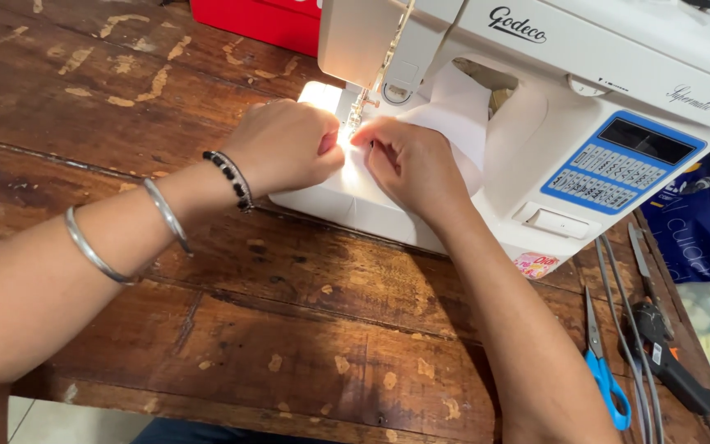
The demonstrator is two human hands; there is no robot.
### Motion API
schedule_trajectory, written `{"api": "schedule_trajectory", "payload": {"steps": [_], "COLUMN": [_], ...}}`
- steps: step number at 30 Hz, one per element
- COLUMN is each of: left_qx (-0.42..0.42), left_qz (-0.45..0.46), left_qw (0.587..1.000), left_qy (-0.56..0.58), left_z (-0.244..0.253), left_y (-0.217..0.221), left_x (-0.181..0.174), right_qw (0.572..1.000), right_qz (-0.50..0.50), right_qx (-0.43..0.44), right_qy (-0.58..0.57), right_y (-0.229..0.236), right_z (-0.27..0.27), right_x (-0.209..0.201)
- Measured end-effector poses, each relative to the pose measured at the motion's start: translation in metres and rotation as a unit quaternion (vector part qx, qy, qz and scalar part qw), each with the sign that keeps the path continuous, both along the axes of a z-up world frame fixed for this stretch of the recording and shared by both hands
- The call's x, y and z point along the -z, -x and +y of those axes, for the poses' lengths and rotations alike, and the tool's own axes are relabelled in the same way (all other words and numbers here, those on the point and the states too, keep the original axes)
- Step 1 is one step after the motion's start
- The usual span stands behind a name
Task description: Sewing a piece of white fabric using a sewing machine and cutting the thread with scissors.
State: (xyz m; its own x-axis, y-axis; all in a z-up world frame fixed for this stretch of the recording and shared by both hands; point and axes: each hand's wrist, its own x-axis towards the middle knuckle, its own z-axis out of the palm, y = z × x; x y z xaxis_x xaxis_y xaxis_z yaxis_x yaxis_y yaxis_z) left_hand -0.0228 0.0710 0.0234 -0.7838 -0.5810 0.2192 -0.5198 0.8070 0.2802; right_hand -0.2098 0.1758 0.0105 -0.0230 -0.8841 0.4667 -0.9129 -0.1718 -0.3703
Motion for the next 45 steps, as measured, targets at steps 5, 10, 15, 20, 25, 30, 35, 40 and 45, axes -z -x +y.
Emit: {"api": "schedule_trajectory", "payload": {"steps": [5, 10, 15, 20, 25, 30, 35, 40, 45], "left_qx": [0.036, 0.051, 0.051, 0.067, 0.04, 0.009, -0.01, -0.002, 0.033], "left_qz": [0.042, 0.05, 0.062, 0.077, 0.091, 0.061, 0.033, 0.026, 0.068], "left_qw": [0.998, 0.993, 0.993, 0.994, 0.995, 0.998, 0.999, 0.998, 0.985], "left_qy": [0.032, 0.094, 0.088, 0.026, -0.02, -0.027, 0.012, 0.049, 0.153], "left_z": [-0.001, 0.004, -0.001, 0.0, -0.007, 0.003, 0.005, 0.006, 0.005], "left_y": [-0.005, -0.002, -0.003, -0.009, -0.016, -0.011, -0.004, -0.003, -0.003], "left_x": [0.005, 0.01, 0.013, 0.004, -0.003, -0.005, -0.002, 0.006, 0.022], "right_qw": [0.992, 0.947, 0.951, 0.925, 0.92, 0.919, 0.921, 0.924, 0.927], "right_qz": [0.124, 0.314, 0.292, 0.354, 0.356, 0.352, 0.346, 0.337, 0.321], "right_qx": [-0.02, -0.007, -0.062, -0.031, -0.027, -0.019, -0.018, -0.029, -0.025], "right_qy": [0.024, 0.064, 0.084, 0.134, 0.161, 0.174, 0.18, 0.177, 0.191], "right_y": [-0.007, -0.011, -0.01, -0.003, -0.006, -0.009, -0.002, -0.004, -0.005], "right_z": [-0.001, -0.007, -0.008, -0.012, -0.012, -0.012, -0.014, -0.014, -0.015], "right_x": [-0.021, -0.025, -0.028, -0.016, -0.018, -0.016, -0.012, -0.012, -0.01]}}
